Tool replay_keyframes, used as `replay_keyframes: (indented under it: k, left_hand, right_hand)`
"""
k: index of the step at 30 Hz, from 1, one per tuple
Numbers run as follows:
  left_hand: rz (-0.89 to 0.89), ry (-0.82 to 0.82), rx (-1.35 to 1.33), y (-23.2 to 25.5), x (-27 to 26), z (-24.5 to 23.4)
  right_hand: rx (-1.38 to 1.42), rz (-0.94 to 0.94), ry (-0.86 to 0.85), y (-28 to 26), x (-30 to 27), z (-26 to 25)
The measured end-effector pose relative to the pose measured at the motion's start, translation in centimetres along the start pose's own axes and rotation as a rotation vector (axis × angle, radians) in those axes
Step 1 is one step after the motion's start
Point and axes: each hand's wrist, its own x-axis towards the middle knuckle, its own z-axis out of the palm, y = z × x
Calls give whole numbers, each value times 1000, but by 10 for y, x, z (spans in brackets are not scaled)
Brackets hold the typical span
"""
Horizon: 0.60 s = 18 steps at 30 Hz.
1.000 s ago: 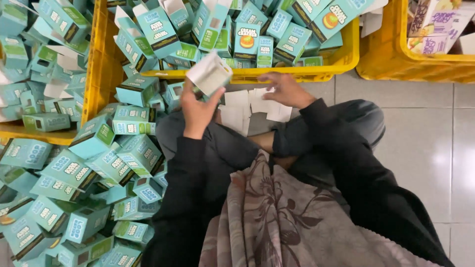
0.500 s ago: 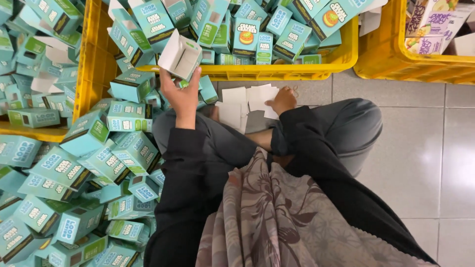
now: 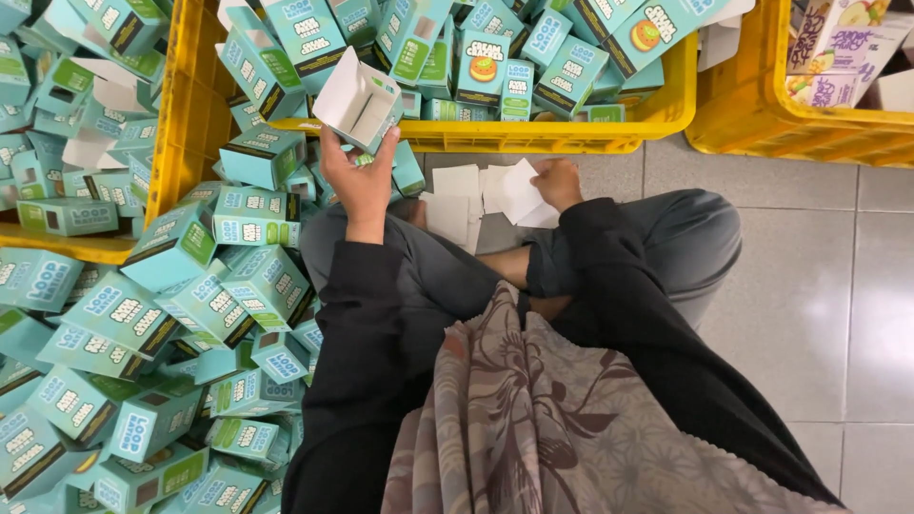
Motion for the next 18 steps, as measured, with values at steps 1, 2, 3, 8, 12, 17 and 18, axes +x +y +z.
replay_keyframes:
  k: [1,2,3,8,12,17,18]
  left_hand:
    - [1,-3,0,1,-1,1]
    - [0,-1,13,2,0,1]
    - [0,2,27,2,0,1]
    - [-10,6,42,0,1,-1]
    - [-26,19,43,-2,3,2]
    - [-41,45,35,-4,0,3]
    - [-40,52,33,-5,0,2]
  right_hand:
    - [2,2,1,-13,-7,-7]
    - [-144,-68,37,-28,-14,-14]
    - [-289,-138,73,-43,-20,-21]
    - [-519,-303,221,-55,-20,-3]
    - [-694,-497,363,-89,-47,-20]
    - [-481,-243,265,-67,-40,-14]
    - [-393,-149,239,-69,-42,-19]
